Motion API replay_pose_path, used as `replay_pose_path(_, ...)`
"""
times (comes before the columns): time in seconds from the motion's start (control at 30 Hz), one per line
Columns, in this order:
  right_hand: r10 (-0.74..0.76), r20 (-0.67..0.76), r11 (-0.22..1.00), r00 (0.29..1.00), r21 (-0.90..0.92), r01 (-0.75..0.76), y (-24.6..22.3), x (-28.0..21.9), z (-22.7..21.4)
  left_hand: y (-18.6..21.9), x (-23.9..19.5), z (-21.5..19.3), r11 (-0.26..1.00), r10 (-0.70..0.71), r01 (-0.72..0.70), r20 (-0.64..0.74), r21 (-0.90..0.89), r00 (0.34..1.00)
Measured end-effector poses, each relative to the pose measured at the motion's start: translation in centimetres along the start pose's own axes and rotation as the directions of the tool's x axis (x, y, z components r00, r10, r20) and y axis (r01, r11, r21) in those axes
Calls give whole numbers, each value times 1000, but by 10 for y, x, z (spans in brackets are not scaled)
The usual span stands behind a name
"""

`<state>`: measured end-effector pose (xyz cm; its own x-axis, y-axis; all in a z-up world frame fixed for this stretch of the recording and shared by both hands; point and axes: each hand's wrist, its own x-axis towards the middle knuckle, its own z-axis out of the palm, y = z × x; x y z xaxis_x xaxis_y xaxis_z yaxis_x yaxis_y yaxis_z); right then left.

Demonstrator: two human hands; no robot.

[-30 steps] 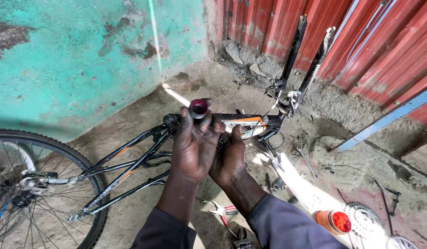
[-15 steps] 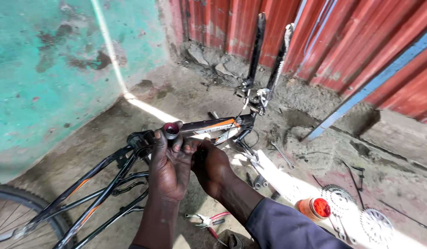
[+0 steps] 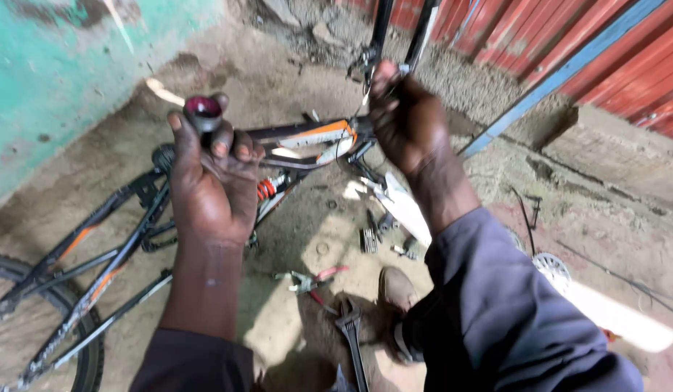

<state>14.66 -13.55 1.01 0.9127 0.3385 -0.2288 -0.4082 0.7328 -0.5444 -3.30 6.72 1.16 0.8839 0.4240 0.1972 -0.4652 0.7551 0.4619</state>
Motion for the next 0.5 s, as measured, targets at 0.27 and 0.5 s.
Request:
replay_pose_path(0.27,338,31,917,941,-238,-321,15,-1,-30,-14,-29,-30,947,-258,301,-302,108,918)
replay_pose_path(0.5,-334,473,881,815,464,92,79,56,-36,-39,-13,-90,913,-289,259,54,315,956)
